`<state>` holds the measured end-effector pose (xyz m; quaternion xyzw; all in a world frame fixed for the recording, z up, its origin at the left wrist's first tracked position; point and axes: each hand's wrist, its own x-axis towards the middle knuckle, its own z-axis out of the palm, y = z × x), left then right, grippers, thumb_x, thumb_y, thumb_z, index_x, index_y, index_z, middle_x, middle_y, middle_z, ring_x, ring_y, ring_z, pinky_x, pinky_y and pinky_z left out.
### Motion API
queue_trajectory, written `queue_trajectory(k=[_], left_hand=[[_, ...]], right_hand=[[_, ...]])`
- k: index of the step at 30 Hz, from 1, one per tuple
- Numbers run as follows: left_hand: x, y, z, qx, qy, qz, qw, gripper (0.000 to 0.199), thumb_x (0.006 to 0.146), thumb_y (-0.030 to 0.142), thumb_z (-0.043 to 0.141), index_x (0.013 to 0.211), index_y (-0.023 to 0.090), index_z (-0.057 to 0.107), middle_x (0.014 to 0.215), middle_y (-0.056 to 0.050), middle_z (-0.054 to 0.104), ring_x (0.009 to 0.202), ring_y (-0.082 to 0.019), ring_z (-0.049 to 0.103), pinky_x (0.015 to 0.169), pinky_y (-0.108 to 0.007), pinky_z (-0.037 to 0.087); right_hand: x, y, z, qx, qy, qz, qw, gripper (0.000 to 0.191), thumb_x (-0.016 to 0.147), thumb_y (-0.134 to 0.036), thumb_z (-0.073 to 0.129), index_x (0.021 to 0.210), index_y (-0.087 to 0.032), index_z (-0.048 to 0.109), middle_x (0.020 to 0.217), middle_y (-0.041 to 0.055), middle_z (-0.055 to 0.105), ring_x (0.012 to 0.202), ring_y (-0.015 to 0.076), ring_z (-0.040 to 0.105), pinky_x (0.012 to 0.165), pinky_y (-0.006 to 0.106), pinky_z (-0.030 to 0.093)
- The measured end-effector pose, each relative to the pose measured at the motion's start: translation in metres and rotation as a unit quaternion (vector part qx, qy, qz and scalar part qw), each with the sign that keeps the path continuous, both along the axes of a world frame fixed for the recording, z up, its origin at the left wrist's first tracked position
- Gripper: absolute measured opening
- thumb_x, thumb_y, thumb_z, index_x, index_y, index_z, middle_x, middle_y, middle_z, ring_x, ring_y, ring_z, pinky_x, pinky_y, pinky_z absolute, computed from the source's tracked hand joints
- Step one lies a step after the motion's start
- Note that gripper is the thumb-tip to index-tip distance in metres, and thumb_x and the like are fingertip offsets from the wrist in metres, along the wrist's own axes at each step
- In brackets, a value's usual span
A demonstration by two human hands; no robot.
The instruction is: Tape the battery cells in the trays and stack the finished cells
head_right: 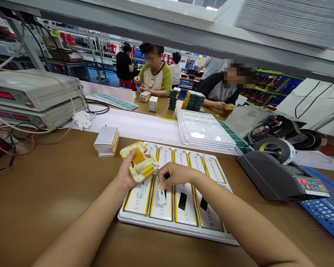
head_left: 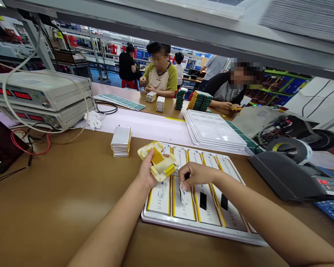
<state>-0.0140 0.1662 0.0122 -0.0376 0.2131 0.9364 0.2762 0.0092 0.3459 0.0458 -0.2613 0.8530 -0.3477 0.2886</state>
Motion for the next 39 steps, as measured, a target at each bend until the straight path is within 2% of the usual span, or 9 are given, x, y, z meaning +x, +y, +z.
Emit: queue_trajectory(k=[6, 10, 20, 24, 27, 29, 33, 36, 39], left_hand=[[-0.001, -0.004, -0.002, 0.059, -0.003, 0.085, 0.995, 0.032, 0.079, 0.041, 0.044, 0.092, 0.015, 0.058, 0.080, -0.006, 0.065, 0.076, -0.020, 0.061, 0.073, -0.036, 0.048], [0.000, -0.005, -0.001, 0.051, -0.020, 0.079, 0.995, 0.031, 0.077, 0.040, 0.047, 0.095, 0.017, 0.057, 0.081, -0.005, 0.064, 0.072, -0.020, 0.061, 0.069, -0.035, 0.049], [0.000, -0.005, 0.001, 0.061, -0.007, 0.077, 0.995, 0.028, 0.079, 0.037, 0.046, 0.092, 0.016, 0.058, 0.081, -0.005, 0.065, 0.080, -0.022, 0.061, 0.078, -0.041, 0.047], [0.000, -0.005, 0.005, 0.010, -0.009, 0.088, 0.996, 0.024, 0.080, 0.033, 0.043, 0.091, 0.018, 0.059, 0.080, -0.004, 0.066, 0.078, -0.023, 0.062, 0.075, -0.050, 0.047], [-0.005, -0.004, 0.008, -0.041, 0.026, 0.112, 0.993, 0.024, 0.081, 0.032, 0.042, 0.096, 0.021, 0.059, 0.085, -0.004, 0.066, 0.080, -0.025, 0.062, 0.070, -0.053, 0.048], [-0.011, -0.003, 0.008, -0.074, 0.050, 0.114, 0.989, 0.024, 0.081, 0.030, 0.042, 0.097, 0.024, 0.058, 0.091, -0.002, 0.066, 0.083, -0.026, 0.061, 0.068, -0.053, 0.050], [-0.014, -0.002, 0.010, -0.118, 0.125, 0.105, 0.979, 0.026, 0.081, 0.030, 0.041, 0.100, 0.026, 0.058, 0.097, 0.002, 0.065, 0.086, -0.024, 0.060, 0.067, -0.044, 0.054], [-0.012, -0.002, 0.010, -0.155, 0.129, 0.106, 0.974, 0.026, 0.081, 0.030, 0.040, 0.098, 0.026, 0.059, 0.097, 0.002, 0.065, 0.083, -0.023, 0.062, 0.065, -0.041, 0.054], [-0.013, -0.002, 0.012, -0.177, 0.117, 0.101, 0.972, 0.028, 0.081, 0.026, 0.039, 0.101, 0.024, 0.059, 0.101, 0.000, 0.063, 0.082, -0.024, 0.062, 0.063, -0.040, 0.055]], right_hand=[[-0.011, -0.035, -0.010, 0.089, 0.165, -0.106, 0.976, 0.021, 0.061, -0.038, 0.065, 0.062, -0.018, 0.060, 0.060, -0.0028, 0.058, 0.056, 0.0096, 0.047, 0.051, 0.021, 0.031], [-0.011, -0.041, -0.005, 0.150, 0.199, -0.052, 0.967, 0.017, 0.061, -0.036, 0.066, 0.060, -0.020, 0.061, 0.057, -0.0040, 0.058, 0.054, 0.0093, 0.046, 0.051, 0.021, 0.030], [0.004, -0.046, -0.005, 0.044, 0.134, -0.020, 0.990, 0.021, 0.061, -0.037, 0.067, 0.061, -0.017, 0.060, 0.062, -0.0023, 0.060, 0.060, 0.0103, 0.051, 0.056, 0.021, 0.036], [0.024, -0.007, 0.019, -0.108, 0.010, 0.015, 0.994, 0.032, 0.057, -0.044, 0.068, 0.061, -0.014, 0.058, 0.060, -0.0006, 0.057, 0.057, 0.0101, 0.051, 0.056, 0.022, 0.040], [0.044, 0.060, 0.039, -0.169, 0.069, -0.102, 0.978, 0.037, 0.051, -0.046, 0.071, 0.058, -0.014, 0.056, 0.056, -0.0002, 0.055, 0.055, 0.0103, 0.049, 0.054, 0.023, 0.040], [0.063, 0.112, 0.046, -0.189, 0.159, -0.247, 0.937, 0.036, 0.051, -0.046, 0.071, 0.057, -0.014, 0.055, 0.055, -0.0003, 0.054, 0.054, 0.0098, 0.048, 0.053, 0.023, 0.038], [0.097, 0.202, 0.043, -0.171, 0.311, -0.529, 0.771, 0.035, 0.057, -0.047, 0.066, 0.059, -0.015, 0.051, 0.051, -0.0028, 0.049, 0.048, 0.0079, 0.041, 0.047, 0.022, 0.032], [0.107, 0.252, 0.037, -0.103, 0.346, -0.626, 0.692, 0.037, 0.055, -0.051, 0.063, 0.059, -0.016, 0.052, 0.048, -0.0026, 0.046, 0.046, 0.0089, 0.038, 0.045, 0.023, 0.030], [0.122, 0.298, 0.037, -0.015, 0.420, -0.722, 0.549, 0.038, 0.057, -0.053, 0.059, 0.063, -0.016, 0.055, 0.053, 0.0028, 0.051, 0.049, 0.0122, 0.041, 0.048, 0.027, 0.033]])
